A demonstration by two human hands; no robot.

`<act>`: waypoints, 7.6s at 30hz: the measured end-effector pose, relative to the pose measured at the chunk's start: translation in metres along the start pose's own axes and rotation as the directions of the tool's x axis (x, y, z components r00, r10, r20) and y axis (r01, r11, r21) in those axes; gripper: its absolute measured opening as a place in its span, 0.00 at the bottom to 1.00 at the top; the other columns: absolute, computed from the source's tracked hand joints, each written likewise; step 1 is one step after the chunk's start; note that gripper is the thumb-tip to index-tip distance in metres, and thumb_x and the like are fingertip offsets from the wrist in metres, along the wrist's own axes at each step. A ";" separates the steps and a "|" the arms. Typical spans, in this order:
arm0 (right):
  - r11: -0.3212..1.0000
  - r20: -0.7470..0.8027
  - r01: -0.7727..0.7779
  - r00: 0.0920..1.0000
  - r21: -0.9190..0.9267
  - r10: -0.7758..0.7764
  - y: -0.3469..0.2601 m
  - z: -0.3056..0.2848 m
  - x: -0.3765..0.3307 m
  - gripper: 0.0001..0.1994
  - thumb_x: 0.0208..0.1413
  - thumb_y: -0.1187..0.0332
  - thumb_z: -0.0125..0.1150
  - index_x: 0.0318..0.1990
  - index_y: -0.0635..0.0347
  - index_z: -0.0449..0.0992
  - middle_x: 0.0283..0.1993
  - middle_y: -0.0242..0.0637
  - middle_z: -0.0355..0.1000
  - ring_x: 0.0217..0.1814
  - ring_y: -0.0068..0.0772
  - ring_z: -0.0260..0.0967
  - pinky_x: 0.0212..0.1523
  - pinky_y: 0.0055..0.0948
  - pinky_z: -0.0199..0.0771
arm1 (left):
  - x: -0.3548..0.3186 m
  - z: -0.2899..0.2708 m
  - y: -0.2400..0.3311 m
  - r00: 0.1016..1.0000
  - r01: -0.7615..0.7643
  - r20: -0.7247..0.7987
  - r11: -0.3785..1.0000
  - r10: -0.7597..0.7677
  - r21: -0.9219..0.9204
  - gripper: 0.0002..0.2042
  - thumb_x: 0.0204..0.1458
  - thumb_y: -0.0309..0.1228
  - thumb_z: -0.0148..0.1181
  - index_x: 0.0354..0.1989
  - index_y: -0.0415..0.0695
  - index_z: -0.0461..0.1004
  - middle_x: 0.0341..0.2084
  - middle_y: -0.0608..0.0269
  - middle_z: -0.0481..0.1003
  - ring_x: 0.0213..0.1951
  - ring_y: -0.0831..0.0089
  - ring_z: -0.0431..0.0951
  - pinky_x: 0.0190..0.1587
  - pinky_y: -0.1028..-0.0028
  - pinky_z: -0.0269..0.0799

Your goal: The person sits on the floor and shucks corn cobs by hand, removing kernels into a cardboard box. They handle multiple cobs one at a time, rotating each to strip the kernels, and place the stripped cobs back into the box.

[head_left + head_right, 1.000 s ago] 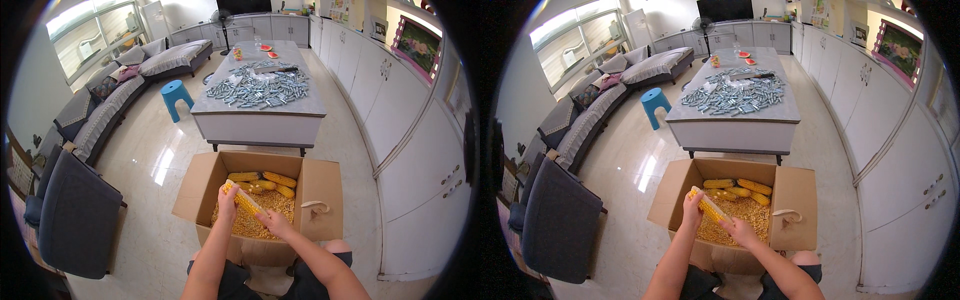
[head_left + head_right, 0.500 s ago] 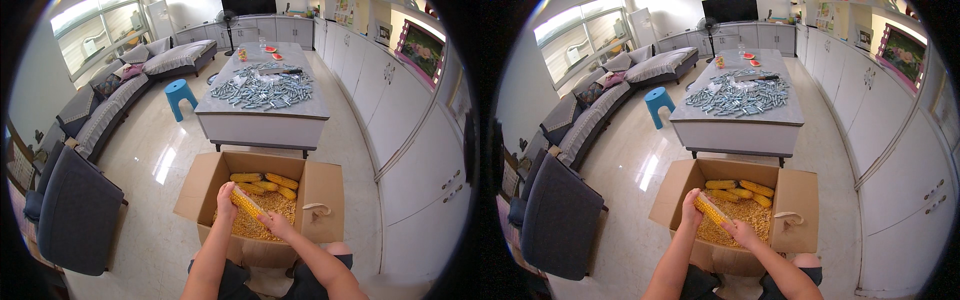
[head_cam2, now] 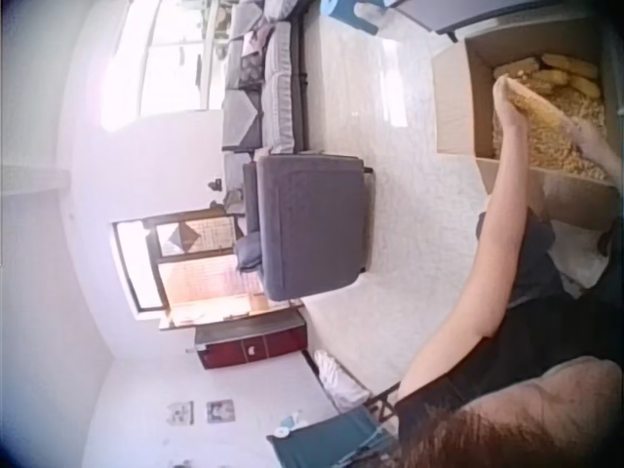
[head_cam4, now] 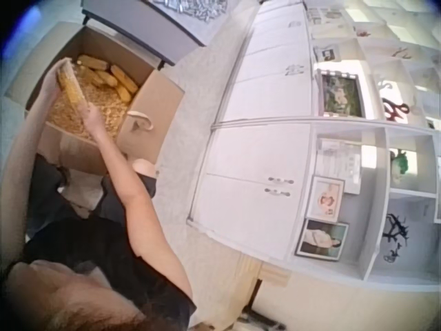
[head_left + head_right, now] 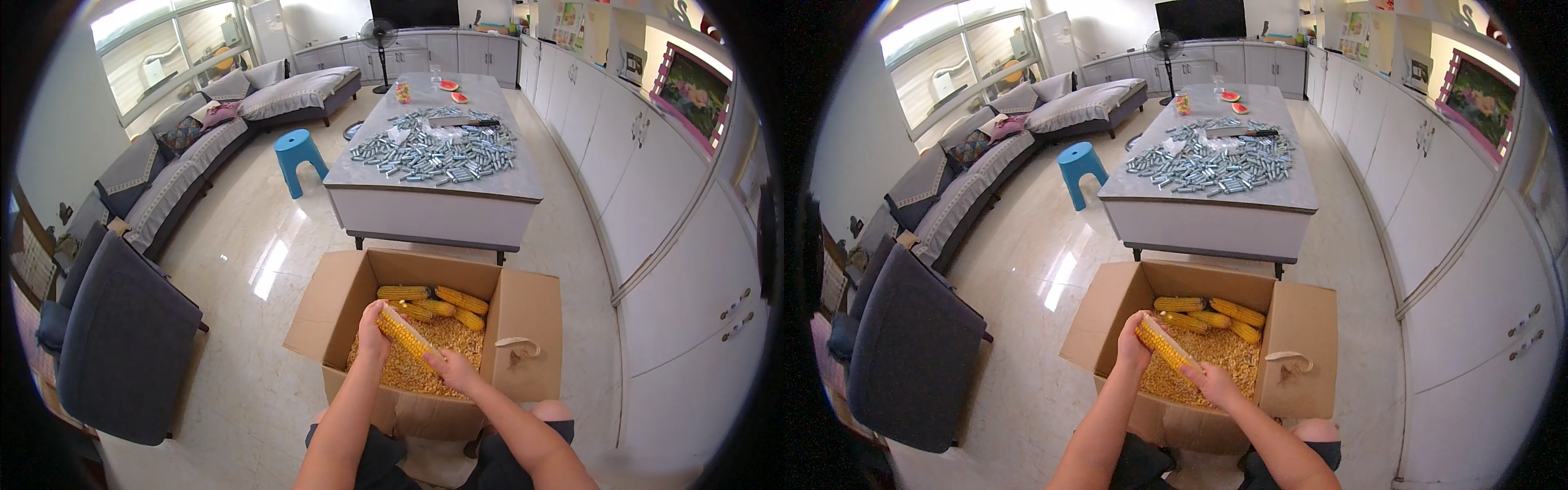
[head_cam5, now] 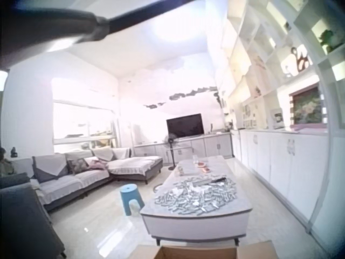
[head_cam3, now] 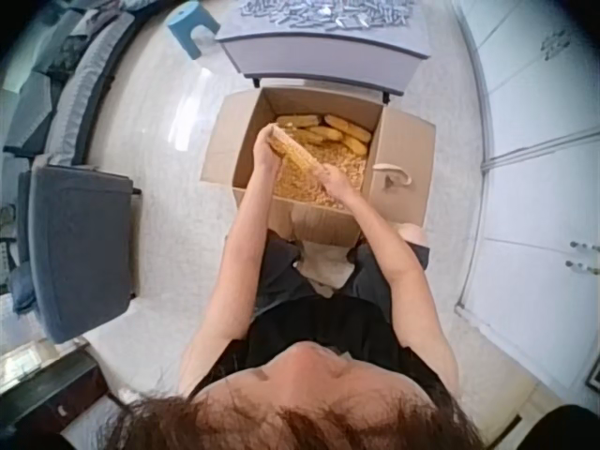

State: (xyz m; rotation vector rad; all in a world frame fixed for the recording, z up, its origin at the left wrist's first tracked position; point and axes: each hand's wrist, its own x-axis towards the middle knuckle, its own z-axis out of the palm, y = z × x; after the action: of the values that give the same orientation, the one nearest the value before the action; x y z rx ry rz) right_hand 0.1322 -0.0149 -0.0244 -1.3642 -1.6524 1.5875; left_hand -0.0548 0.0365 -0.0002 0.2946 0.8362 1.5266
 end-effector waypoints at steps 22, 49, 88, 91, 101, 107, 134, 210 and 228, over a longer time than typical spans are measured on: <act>0.973 -0.135 0.226 0.964 -0.046 -0.231 -0.026 -0.006 0.009 0.29 0.55 0.44 0.44 0.42 0.67 0.71 0.29 0.39 0.71 0.29 0.29 0.68 0.30 0.28 0.68 | -0.023 0.009 -0.002 0.977 0.029 0.215 0.995 -0.009 -0.091 0.15 0.51 0.24 0.50 0.47 0.40 0.61 0.33 0.58 0.68 0.38 0.62 0.71 0.45 0.64 0.67; 0.982 -0.022 0.037 0.999 0.185 -0.034 -0.010 0.008 0.060 0.26 0.61 0.50 0.34 0.39 0.67 0.70 0.29 0.39 0.70 0.30 0.28 0.67 0.32 0.26 0.68 | 0.006 0.009 -0.024 0.993 -0.115 0.001 0.992 0.115 -0.051 0.11 0.55 0.37 0.50 0.37 0.42 0.62 0.24 0.63 0.68 0.24 0.75 0.70 0.28 0.77 0.68; 0.970 0.004 0.016 1.000 0.242 -0.017 -0.022 -0.008 0.084 0.20 0.62 0.56 0.38 0.39 0.67 0.70 0.30 0.33 0.68 0.31 0.20 0.63 0.35 0.21 0.64 | 0.061 0.009 -0.013 0.981 -0.186 -0.059 0.982 0.183 -0.046 0.09 0.57 0.35 0.45 0.36 0.42 0.63 0.26 0.64 0.68 0.28 0.75 0.69 0.31 0.75 0.68; 0.988 -0.095 0.051 0.995 0.148 -0.038 -0.022 -0.004 0.085 0.22 0.62 0.55 0.37 0.38 0.67 0.70 0.30 0.34 0.69 0.32 0.24 0.64 0.37 0.23 0.64 | 0.059 0.010 -0.011 0.980 -0.186 -0.074 0.983 0.184 -0.014 0.09 0.57 0.35 0.46 0.36 0.43 0.63 0.26 0.64 0.68 0.28 0.75 0.69 0.31 0.75 0.67; 0.898 0.071 -0.138 0.990 0.417 0.119 -0.038 -0.017 0.085 0.23 0.61 0.50 0.37 0.44 0.64 0.68 0.30 0.35 0.69 0.27 0.23 0.67 0.26 0.21 0.67 | 0.061 0.008 -0.002 0.976 -0.212 -0.076 0.969 0.203 -0.130 0.08 0.56 0.35 0.48 0.37 0.43 0.62 0.27 0.65 0.67 0.28 0.77 0.69 0.32 0.76 0.68; 0.969 0.077 -0.031 0.997 0.246 0.013 -0.021 -0.015 0.085 0.20 0.62 0.53 0.36 0.46 0.62 0.65 0.26 0.34 0.68 0.20 0.19 0.65 0.17 0.18 0.63 | 0.066 0.007 -0.004 0.976 -0.214 -0.075 0.969 0.206 -0.122 0.09 0.56 0.35 0.48 0.36 0.43 0.62 0.26 0.65 0.67 0.27 0.76 0.69 0.31 0.75 0.68; 0.878 0.068 -0.188 0.982 0.440 0.177 -0.046 -0.024 0.079 0.22 0.62 0.55 0.34 0.46 0.65 0.67 0.27 0.36 0.70 0.16 0.18 0.58 0.16 0.18 0.59 | 0.068 0.004 0.004 0.962 -0.254 -0.153 0.950 0.228 -0.183 0.10 0.56 0.36 0.46 0.37 0.42 0.63 0.27 0.63 0.68 0.29 0.73 0.69 0.34 0.73 0.68; 0.990 -0.230 -0.119 0.968 -0.076 0.099 0.002 -0.021 0.085 0.24 0.60 0.52 0.38 0.27 0.65 0.72 0.15 0.33 0.65 0.13 0.21 0.60 0.15 0.21 0.59 | 0.069 0.005 0.004 0.983 -0.180 -0.044 0.978 0.176 -0.107 0.10 0.55 0.37 0.46 0.31 0.44 0.61 0.24 0.61 0.67 0.26 0.70 0.70 0.32 0.65 0.72; 0.984 -0.241 -0.168 0.959 -0.062 0.149 0.002 -0.025 0.086 0.24 0.60 0.52 0.39 0.26 0.64 0.71 0.15 0.34 0.65 0.14 0.25 0.61 0.18 0.24 0.60 | 0.071 0.001 0.003 0.993 -0.087 -0.085 0.992 0.079 -0.086 0.12 0.50 0.30 0.56 0.37 0.43 0.60 0.24 0.63 0.67 0.26 0.72 0.71 0.31 0.68 0.73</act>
State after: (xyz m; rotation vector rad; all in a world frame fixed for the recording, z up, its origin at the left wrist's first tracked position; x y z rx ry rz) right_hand 0.1198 0.0713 -0.0459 -1.6945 -1.5113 1.3902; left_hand -0.0678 0.1042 -0.0181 0.2039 0.8253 1.6585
